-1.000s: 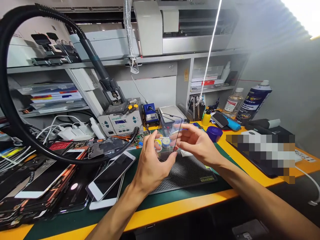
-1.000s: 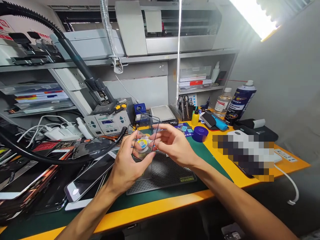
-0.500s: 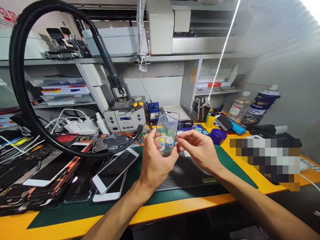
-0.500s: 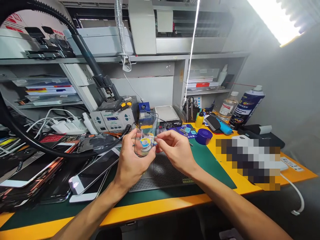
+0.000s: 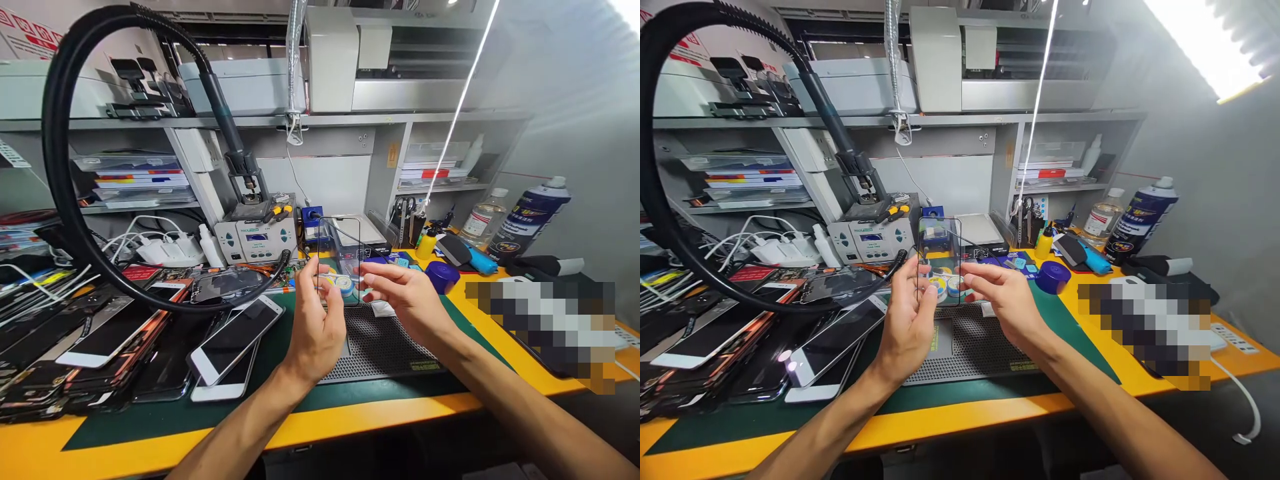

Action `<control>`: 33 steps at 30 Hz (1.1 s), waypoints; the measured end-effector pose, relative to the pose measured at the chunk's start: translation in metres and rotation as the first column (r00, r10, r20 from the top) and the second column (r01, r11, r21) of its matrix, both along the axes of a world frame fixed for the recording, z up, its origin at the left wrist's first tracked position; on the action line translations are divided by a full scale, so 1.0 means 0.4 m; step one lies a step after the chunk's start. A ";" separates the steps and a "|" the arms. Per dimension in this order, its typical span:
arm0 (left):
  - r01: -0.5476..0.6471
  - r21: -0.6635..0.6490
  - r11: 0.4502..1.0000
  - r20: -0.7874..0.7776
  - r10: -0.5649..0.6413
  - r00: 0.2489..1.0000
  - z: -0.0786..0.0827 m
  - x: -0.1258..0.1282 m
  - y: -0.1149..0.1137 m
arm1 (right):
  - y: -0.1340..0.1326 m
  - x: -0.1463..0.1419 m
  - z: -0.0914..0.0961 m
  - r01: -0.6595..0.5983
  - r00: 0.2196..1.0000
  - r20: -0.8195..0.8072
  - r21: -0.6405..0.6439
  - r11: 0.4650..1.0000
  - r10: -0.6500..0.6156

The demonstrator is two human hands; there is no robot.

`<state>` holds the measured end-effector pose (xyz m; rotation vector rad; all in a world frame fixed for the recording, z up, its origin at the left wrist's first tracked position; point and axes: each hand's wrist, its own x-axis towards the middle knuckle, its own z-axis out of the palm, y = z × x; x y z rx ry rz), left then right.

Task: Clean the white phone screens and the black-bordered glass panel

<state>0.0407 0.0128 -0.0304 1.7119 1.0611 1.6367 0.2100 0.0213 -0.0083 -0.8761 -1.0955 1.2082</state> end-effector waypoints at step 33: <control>0.427 -0.401 0.811 0.460 -0.225 0.859 0.080 -0.047 0.017 | 0.027 0.031 0.016 -0.048 0.986 -0.164 -0.223 0.974 0.011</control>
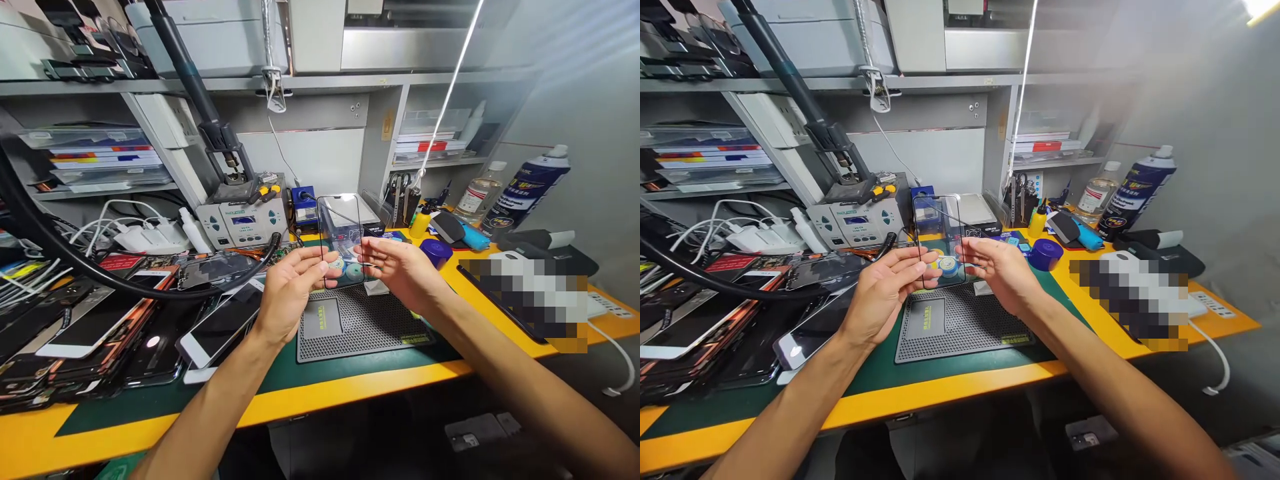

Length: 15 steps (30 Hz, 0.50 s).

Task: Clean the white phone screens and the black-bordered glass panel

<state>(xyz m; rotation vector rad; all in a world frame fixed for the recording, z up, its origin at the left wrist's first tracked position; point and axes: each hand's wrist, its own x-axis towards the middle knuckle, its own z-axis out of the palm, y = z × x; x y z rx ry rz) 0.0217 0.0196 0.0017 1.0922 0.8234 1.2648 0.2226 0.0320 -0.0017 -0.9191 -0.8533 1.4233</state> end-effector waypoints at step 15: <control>0.034 0.008 0.999 0.041 -0.034 0.999 0.006 -0.004 -0.002 | -0.010 0.008 0.011 -0.122 0.992 -0.006 0.158 0.980 0.124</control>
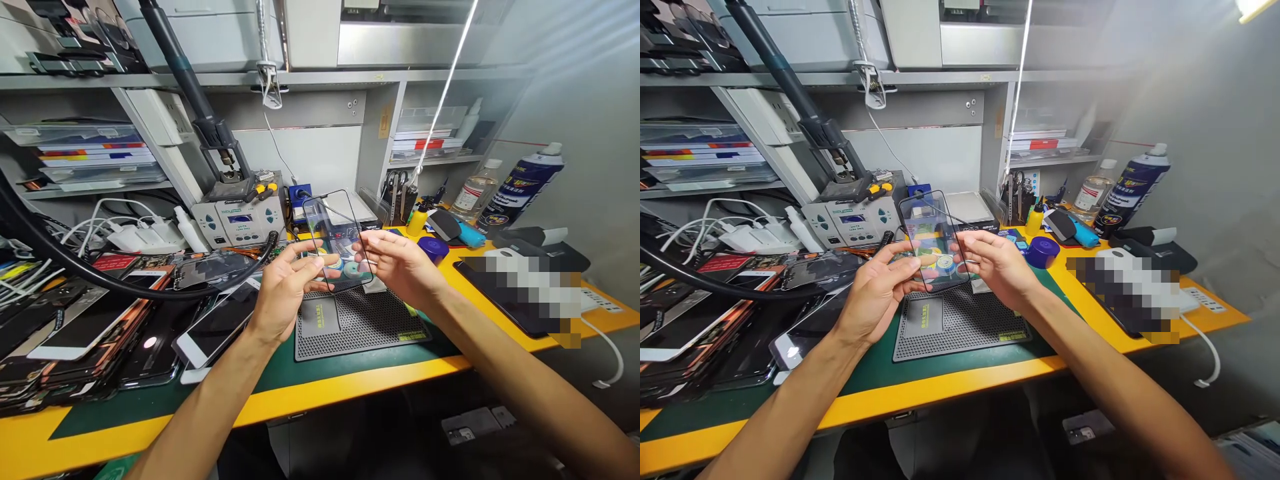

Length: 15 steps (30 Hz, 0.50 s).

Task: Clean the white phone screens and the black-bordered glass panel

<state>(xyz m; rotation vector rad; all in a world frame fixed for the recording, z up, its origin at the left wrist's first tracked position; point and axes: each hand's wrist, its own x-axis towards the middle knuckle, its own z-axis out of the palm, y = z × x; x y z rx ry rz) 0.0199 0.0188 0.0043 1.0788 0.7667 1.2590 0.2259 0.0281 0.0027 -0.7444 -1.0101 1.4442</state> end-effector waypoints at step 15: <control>0.007 0.014 1.000 -0.004 -0.007 1.000 0.000 0.002 -0.002 | -0.004 -0.006 -0.004 0.104 0.989 0.093 0.127 0.986 -0.116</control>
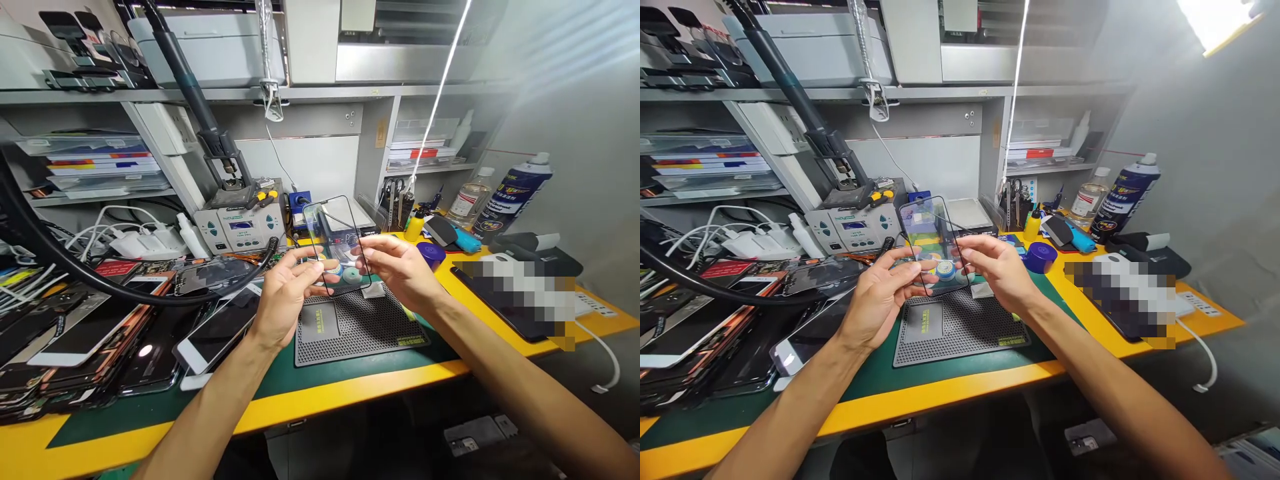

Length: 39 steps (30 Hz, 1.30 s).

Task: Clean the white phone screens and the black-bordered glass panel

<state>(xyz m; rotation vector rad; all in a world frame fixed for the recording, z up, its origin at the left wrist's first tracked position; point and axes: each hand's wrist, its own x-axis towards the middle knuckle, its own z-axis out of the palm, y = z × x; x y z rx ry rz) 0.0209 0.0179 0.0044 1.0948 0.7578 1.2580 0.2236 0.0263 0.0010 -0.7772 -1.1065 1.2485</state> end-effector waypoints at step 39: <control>-0.122 0.004 0.992 -0.091 0.122 0.988 0.005 -0.006 -0.001 | 0.002 0.003 0.002 -0.004 0.998 0.057 -0.017 1.000 0.005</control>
